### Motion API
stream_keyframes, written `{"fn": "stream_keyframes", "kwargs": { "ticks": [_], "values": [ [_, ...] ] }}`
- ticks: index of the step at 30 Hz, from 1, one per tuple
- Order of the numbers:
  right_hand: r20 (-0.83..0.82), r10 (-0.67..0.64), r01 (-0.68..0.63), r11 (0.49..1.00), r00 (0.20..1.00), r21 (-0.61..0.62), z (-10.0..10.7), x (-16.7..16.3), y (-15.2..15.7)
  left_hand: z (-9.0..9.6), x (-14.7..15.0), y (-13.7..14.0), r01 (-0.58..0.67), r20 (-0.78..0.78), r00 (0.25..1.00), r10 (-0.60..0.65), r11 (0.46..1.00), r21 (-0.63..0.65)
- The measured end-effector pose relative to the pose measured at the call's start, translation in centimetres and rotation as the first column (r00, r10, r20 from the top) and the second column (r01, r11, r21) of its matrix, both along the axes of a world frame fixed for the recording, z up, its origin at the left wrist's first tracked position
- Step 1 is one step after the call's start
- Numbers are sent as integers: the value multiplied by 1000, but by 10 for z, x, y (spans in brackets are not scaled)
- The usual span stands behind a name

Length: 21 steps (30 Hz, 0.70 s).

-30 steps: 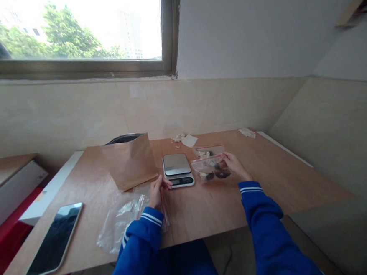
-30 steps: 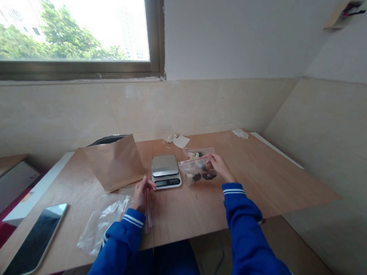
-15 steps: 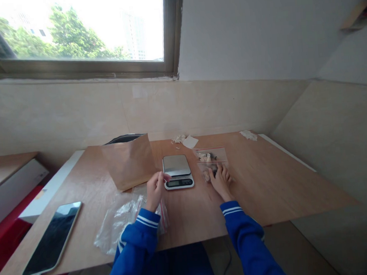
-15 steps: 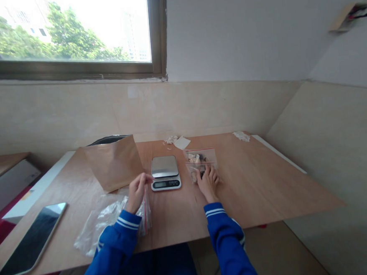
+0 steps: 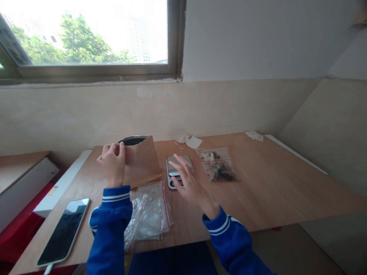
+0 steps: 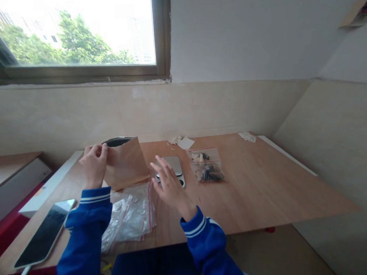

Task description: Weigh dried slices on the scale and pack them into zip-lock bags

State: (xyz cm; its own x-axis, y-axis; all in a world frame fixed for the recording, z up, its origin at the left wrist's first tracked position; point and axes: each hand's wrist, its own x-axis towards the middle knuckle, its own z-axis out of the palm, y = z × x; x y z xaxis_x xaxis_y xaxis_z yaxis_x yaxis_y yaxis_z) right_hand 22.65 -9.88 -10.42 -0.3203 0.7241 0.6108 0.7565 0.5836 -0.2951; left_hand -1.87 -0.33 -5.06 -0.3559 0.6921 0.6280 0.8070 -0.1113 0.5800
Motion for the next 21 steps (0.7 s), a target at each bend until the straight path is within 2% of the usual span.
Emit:
{"fn": "stream_keyframes", "kwargs": {
  "ticks": [3,6,8,11,16,19,21],
  "values": [
    [38,108,-109,993,993,36,21,-41,-13,-11,7,-34,27,42,999,-33,992,124],
    [112,124,-134,988,986,82,23,-65,-19,-18,13,-76,81,167,978,-126,965,251],
    [166,110,-132,983,980,130,19,-73,-21,-21,14,-98,121,197,967,-161,972,201],
    [207,93,-129,978,974,165,13,-79,-28,-23,9,-117,165,188,966,-177,983,75],
    [356,129,-152,988,925,37,24,-76,-46,-23,5,-126,73,147,986,-78,997,38],
    [448,165,-161,986,879,-47,40,-74,-55,-25,4,-131,122,127,984,-126,992,41],
    [437,179,-155,984,881,-89,51,-74,-56,-29,1,-134,180,96,978,-184,983,48]
  ]
}}
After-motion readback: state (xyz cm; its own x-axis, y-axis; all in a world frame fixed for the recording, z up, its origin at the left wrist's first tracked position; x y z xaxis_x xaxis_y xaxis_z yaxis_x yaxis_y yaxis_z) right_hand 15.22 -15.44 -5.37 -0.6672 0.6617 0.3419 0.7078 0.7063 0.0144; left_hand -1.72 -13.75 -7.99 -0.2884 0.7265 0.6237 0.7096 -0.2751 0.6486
